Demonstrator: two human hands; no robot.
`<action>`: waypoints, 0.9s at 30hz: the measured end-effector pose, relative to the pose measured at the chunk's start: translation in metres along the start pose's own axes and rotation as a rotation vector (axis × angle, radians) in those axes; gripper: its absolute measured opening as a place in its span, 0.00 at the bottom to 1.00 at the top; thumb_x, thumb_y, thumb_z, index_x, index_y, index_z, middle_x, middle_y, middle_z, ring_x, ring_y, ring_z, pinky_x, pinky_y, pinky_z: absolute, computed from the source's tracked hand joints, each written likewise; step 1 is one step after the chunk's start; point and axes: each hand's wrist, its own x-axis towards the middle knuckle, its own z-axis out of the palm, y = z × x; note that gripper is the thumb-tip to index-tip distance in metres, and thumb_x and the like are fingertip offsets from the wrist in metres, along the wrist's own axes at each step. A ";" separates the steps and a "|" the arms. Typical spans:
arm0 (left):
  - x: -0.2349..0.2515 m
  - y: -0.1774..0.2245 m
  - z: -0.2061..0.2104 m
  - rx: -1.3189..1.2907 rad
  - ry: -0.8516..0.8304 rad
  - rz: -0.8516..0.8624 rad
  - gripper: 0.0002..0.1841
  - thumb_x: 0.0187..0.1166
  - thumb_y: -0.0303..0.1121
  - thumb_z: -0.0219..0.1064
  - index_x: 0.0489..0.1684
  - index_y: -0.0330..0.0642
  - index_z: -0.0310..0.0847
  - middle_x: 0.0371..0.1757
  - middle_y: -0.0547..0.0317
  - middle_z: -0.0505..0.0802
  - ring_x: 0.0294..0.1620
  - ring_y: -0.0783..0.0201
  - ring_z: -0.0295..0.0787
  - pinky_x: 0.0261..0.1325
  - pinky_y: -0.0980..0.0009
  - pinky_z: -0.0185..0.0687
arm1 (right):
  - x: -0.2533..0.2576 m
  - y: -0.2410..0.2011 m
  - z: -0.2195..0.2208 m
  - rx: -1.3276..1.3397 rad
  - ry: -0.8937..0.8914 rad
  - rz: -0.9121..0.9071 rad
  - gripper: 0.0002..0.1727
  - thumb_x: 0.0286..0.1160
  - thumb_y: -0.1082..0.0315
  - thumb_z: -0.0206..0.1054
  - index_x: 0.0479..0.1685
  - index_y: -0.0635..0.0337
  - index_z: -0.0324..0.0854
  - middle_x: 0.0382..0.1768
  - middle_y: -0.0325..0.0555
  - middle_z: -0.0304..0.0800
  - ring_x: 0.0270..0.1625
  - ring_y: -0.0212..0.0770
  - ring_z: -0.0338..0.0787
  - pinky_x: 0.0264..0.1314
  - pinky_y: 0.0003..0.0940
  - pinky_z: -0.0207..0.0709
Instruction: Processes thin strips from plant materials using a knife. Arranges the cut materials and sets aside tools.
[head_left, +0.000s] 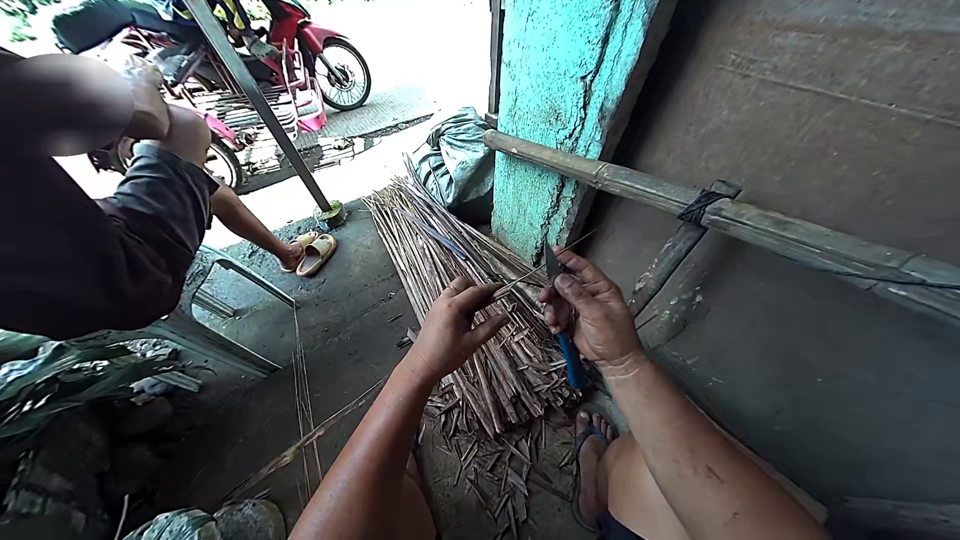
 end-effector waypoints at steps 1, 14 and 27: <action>0.000 0.001 0.001 0.041 0.010 0.017 0.17 0.82 0.41 0.69 0.64 0.46 0.90 0.43 0.60 0.88 0.35 0.74 0.79 0.41 0.77 0.78 | -0.001 0.004 0.003 -0.007 -0.021 0.006 0.22 0.90 0.71 0.52 0.79 0.58 0.73 0.34 0.52 0.93 0.21 0.36 0.88 0.24 0.28 0.85; -0.003 0.006 -0.012 -0.095 -0.183 -0.038 0.16 0.92 0.38 0.55 0.42 0.39 0.87 0.24 0.70 0.83 0.25 0.80 0.77 0.34 0.81 0.76 | -0.004 0.013 0.010 -0.091 -0.260 0.134 0.17 0.88 0.72 0.58 0.68 0.67 0.82 0.35 0.49 0.95 0.23 0.34 0.90 0.25 0.26 0.86; -0.005 0.002 -0.013 -0.014 -0.205 -0.080 0.18 0.92 0.41 0.54 0.47 0.41 0.89 0.26 0.68 0.85 0.26 0.79 0.78 0.36 0.80 0.76 | 0.008 -0.009 -0.013 -0.047 -0.069 -0.035 0.18 0.90 0.71 0.55 0.70 0.60 0.82 0.34 0.50 0.94 0.20 0.33 0.87 0.25 0.26 0.85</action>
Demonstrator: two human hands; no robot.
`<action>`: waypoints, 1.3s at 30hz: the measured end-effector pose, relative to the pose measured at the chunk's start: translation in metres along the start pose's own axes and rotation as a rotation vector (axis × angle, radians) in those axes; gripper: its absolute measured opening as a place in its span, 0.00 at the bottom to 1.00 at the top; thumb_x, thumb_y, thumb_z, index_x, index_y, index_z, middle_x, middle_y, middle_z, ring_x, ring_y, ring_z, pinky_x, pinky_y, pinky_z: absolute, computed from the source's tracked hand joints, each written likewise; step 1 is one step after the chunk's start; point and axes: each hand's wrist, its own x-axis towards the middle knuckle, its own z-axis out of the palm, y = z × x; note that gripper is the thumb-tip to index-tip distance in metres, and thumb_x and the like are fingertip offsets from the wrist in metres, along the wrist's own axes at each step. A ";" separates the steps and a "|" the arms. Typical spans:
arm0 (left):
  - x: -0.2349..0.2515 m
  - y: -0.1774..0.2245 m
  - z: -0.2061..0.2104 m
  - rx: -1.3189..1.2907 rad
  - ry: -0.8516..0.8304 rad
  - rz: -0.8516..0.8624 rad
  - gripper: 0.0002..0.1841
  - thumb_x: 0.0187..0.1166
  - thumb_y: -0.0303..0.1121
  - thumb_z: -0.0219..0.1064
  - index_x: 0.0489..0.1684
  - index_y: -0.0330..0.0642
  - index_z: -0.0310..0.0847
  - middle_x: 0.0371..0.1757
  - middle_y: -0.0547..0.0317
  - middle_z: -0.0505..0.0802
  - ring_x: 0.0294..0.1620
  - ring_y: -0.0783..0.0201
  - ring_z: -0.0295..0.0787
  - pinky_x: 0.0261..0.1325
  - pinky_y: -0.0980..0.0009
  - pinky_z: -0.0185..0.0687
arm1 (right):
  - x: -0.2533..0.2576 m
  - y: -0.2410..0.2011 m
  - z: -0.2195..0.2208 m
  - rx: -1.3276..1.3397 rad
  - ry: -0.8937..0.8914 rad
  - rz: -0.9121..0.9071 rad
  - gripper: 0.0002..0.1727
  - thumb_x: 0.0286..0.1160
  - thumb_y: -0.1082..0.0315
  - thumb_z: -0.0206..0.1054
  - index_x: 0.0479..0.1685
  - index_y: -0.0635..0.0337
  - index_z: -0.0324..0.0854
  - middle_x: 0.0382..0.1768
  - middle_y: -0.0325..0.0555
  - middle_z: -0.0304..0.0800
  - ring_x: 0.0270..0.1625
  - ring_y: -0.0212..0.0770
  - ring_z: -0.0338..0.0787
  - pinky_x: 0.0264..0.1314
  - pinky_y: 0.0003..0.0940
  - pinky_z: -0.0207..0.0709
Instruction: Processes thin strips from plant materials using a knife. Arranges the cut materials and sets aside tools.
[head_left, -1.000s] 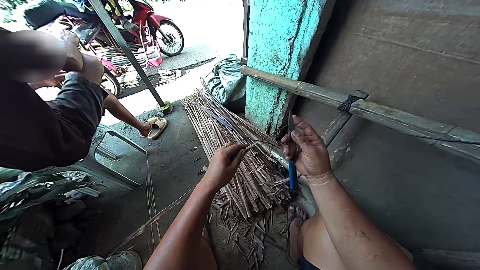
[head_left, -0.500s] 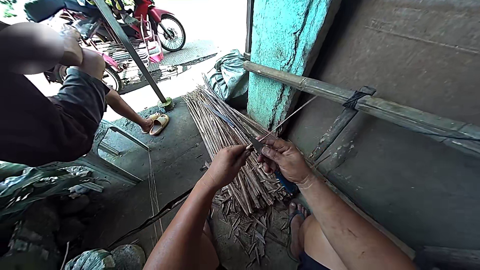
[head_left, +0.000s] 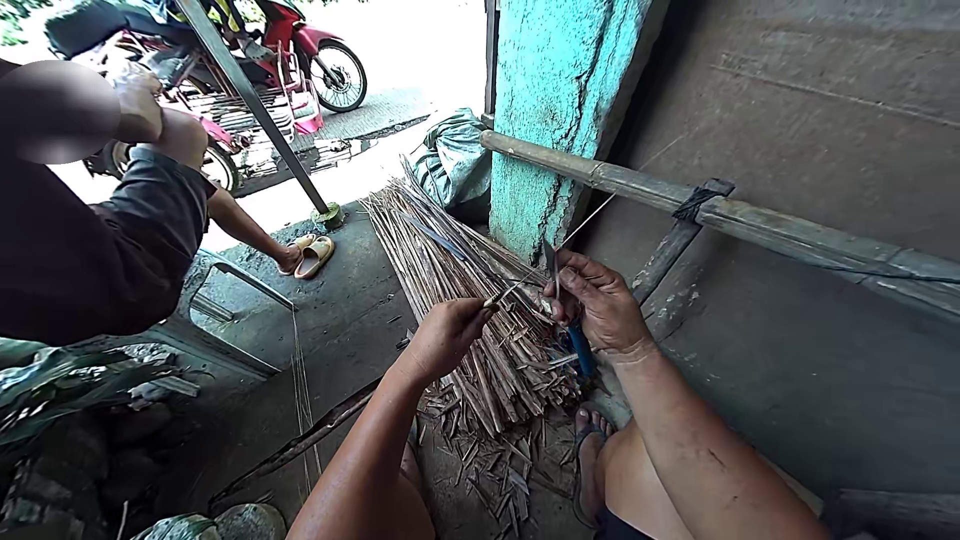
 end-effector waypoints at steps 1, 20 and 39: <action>0.000 -0.001 0.001 0.007 0.004 0.003 0.18 0.92 0.41 0.54 0.47 0.41 0.89 0.26 0.68 0.85 0.26 0.79 0.78 0.36 0.80 0.75 | 0.001 -0.004 -0.004 -0.003 0.019 -0.016 0.18 0.90 0.71 0.54 0.71 0.60 0.82 0.34 0.50 0.94 0.20 0.33 0.87 0.24 0.26 0.85; 0.012 -0.012 0.016 0.137 0.106 -0.019 0.18 0.92 0.40 0.54 0.49 0.40 0.89 0.33 0.59 0.88 0.35 0.69 0.83 0.47 0.71 0.79 | -0.006 -0.028 -0.026 -0.096 0.194 0.003 0.24 0.91 0.68 0.45 0.83 0.48 0.66 0.33 0.39 0.93 0.20 0.30 0.86 0.23 0.25 0.84; 0.000 -0.001 -0.012 -0.590 -0.129 -0.112 0.16 0.91 0.35 0.53 0.39 0.38 0.86 0.24 0.67 0.86 0.23 0.75 0.80 0.31 0.78 0.78 | -0.008 0.018 0.032 -0.122 -0.363 0.288 0.08 0.86 0.67 0.63 0.50 0.63 0.83 0.27 0.40 0.93 0.21 0.32 0.90 0.22 0.26 0.85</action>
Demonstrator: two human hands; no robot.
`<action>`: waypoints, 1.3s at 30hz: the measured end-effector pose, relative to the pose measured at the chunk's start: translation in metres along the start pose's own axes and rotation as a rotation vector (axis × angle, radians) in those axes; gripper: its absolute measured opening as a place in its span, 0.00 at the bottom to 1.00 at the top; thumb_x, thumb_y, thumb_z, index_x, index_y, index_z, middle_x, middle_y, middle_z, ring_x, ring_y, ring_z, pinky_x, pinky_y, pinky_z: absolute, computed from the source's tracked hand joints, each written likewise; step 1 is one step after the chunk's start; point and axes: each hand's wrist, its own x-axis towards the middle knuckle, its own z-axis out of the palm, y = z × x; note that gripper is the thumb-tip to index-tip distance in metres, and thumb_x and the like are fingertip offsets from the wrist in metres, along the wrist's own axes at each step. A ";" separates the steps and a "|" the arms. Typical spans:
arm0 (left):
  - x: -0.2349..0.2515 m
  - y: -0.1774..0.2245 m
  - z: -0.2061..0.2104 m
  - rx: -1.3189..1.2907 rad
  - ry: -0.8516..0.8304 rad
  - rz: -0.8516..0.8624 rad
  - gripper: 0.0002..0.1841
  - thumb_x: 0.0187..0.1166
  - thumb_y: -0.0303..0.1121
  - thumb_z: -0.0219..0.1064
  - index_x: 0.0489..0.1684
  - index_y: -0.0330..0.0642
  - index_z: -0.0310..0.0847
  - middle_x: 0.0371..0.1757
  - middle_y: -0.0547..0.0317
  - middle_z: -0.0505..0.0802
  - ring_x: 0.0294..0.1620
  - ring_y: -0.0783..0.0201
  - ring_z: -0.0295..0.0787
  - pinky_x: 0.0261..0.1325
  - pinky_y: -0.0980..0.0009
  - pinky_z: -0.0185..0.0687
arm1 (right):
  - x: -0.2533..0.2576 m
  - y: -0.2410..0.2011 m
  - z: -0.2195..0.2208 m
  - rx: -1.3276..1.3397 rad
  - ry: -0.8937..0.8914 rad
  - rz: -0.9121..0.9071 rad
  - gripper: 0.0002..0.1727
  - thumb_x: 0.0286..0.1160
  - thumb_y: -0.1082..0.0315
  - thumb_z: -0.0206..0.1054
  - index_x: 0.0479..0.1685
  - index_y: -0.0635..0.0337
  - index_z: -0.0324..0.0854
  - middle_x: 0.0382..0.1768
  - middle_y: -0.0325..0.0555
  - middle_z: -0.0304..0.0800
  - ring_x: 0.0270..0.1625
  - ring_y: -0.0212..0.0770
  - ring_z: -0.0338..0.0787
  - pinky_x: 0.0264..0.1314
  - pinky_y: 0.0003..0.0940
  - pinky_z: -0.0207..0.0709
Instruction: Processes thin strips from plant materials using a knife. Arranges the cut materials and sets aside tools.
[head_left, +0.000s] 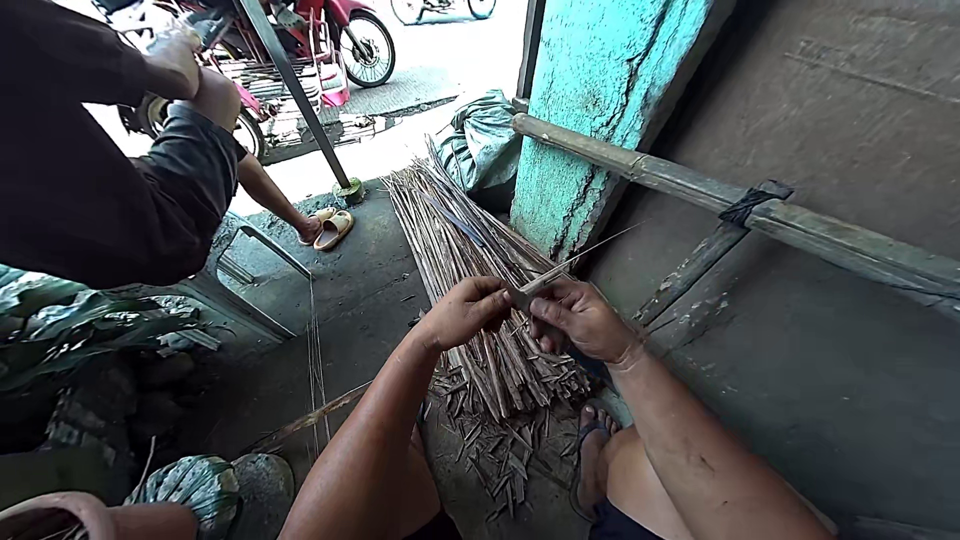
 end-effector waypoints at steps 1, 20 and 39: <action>0.000 0.002 0.000 -0.021 -0.032 0.007 0.16 0.91 0.35 0.53 0.36 0.39 0.84 0.23 0.67 0.85 0.23 0.75 0.79 0.30 0.78 0.76 | 0.001 0.002 0.003 -0.008 -0.028 0.008 0.08 0.86 0.68 0.64 0.50 0.63 0.83 0.27 0.40 0.94 0.21 0.32 0.90 0.22 0.25 0.85; 0.001 -0.001 -0.001 0.014 0.031 0.024 0.14 0.90 0.34 0.57 0.42 0.38 0.88 0.25 0.66 0.87 0.22 0.76 0.78 0.28 0.79 0.76 | -0.007 -0.018 -0.042 -0.044 0.542 -0.467 0.10 0.92 0.64 0.53 0.48 0.50 0.81 0.31 0.39 0.92 0.22 0.32 0.88 0.25 0.27 0.87; 0.005 0.009 0.018 0.171 0.247 0.104 0.10 0.88 0.32 0.63 0.46 0.38 0.90 0.29 0.65 0.91 0.24 0.76 0.83 0.30 0.80 0.81 | -0.004 0.001 -0.004 0.026 0.198 -0.171 0.16 0.86 0.74 0.61 0.67 0.66 0.84 0.36 0.50 0.96 0.23 0.34 0.90 0.23 0.26 0.86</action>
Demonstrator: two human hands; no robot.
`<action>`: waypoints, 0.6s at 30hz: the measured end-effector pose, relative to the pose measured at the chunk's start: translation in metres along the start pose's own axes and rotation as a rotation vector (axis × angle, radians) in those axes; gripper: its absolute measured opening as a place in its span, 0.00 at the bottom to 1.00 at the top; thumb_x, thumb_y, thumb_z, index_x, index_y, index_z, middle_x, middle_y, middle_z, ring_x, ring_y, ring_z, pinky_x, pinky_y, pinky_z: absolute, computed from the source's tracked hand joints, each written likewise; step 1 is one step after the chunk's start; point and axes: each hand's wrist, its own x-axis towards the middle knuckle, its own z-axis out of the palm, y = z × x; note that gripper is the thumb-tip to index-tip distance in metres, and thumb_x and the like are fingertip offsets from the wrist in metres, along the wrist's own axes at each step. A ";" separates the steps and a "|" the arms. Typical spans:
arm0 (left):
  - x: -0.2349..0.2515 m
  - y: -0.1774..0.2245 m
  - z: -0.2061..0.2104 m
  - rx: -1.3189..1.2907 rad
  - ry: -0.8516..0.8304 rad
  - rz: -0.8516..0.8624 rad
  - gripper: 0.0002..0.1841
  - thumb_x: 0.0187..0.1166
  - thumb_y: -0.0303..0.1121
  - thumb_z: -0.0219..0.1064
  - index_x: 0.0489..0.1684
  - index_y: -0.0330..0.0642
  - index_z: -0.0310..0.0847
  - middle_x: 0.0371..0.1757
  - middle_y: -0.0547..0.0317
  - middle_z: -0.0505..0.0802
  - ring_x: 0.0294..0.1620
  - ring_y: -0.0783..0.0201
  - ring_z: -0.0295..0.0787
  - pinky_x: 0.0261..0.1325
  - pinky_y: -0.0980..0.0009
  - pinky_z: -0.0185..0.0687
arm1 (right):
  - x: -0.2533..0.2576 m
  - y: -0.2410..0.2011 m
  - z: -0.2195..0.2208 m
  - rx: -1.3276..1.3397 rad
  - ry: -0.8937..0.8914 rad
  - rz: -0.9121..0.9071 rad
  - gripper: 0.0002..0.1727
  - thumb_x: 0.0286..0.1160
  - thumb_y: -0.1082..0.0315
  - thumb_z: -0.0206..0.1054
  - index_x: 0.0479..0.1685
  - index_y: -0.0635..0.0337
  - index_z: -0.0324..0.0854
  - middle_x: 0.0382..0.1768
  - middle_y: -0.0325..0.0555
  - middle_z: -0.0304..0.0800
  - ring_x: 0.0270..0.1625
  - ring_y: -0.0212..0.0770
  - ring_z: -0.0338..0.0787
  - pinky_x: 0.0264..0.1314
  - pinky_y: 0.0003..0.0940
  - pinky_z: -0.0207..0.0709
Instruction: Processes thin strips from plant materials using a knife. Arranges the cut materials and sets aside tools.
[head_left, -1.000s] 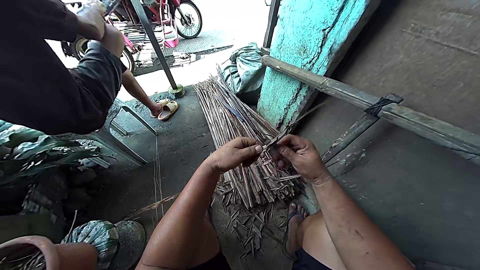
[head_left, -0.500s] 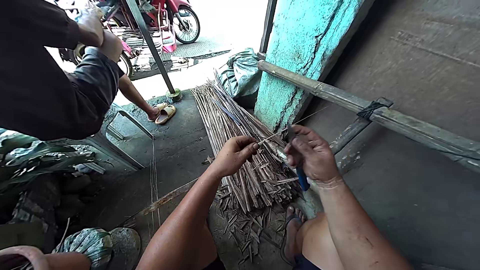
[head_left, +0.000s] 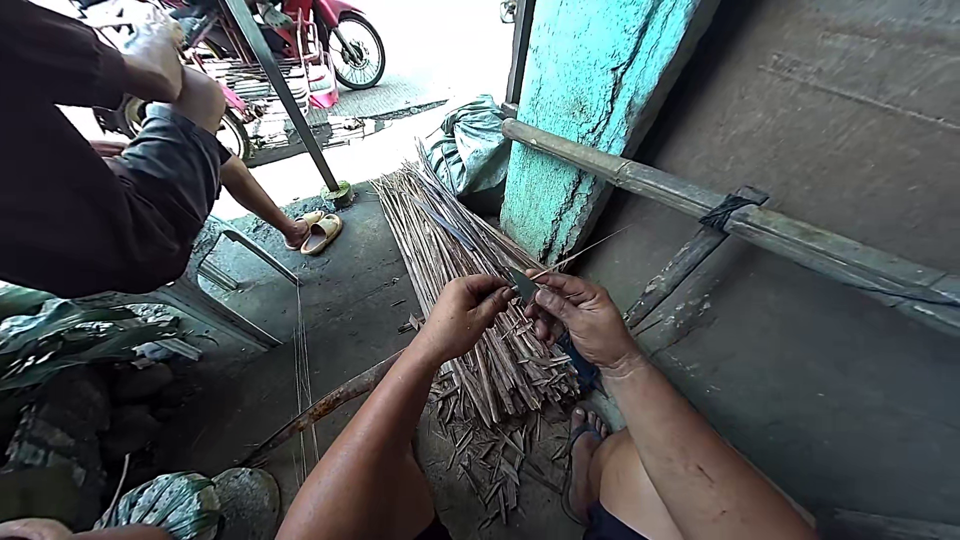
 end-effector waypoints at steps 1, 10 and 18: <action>0.000 0.000 0.001 0.009 0.010 0.001 0.10 0.87 0.32 0.63 0.47 0.38 0.90 0.29 0.65 0.91 0.24 0.76 0.83 0.31 0.80 0.82 | 0.000 -0.001 0.000 0.004 0.008 0.003 0.16 0.86 0.74 0.61 0.68 0.66 0.83 0.37 0.51 0.96 0.23 0.35 0.90 0.23 0.26 0.86; 0.001 -0.005 0.005 0.173 0.077 0.074 0.10 0.87 0.35 0.64 0.48 0.42 0.92 0.34 0.65 0.92 0.28 0.77 0.84 0.35 0.79 0.83 | 0.000 -0.002 0.001 -0.010 0.081 0.005 0.17 0.86 0.76 0.60 0.70 0.68 0.81 0.36 0.52 0.94 0.22 0.36 0.90 0.23 0.28 0.87; 0.004 -0.005 0.005 0.222 0.091 0.060 0.11 0.87 0.35 0.64 0.48 0.43 0.92 0.34 0.66 0.92 0.27 0.77 0.83 0.35 0.78 0.82 | 0.002 -0.004 -0.003 -0.040 0.146 -0.046 0.17 0.88 0.73 0.57 0.68 0.66 0.82 0.35 0.51 0.95 0.22 0.35 0.89 0.23 0.28 0.86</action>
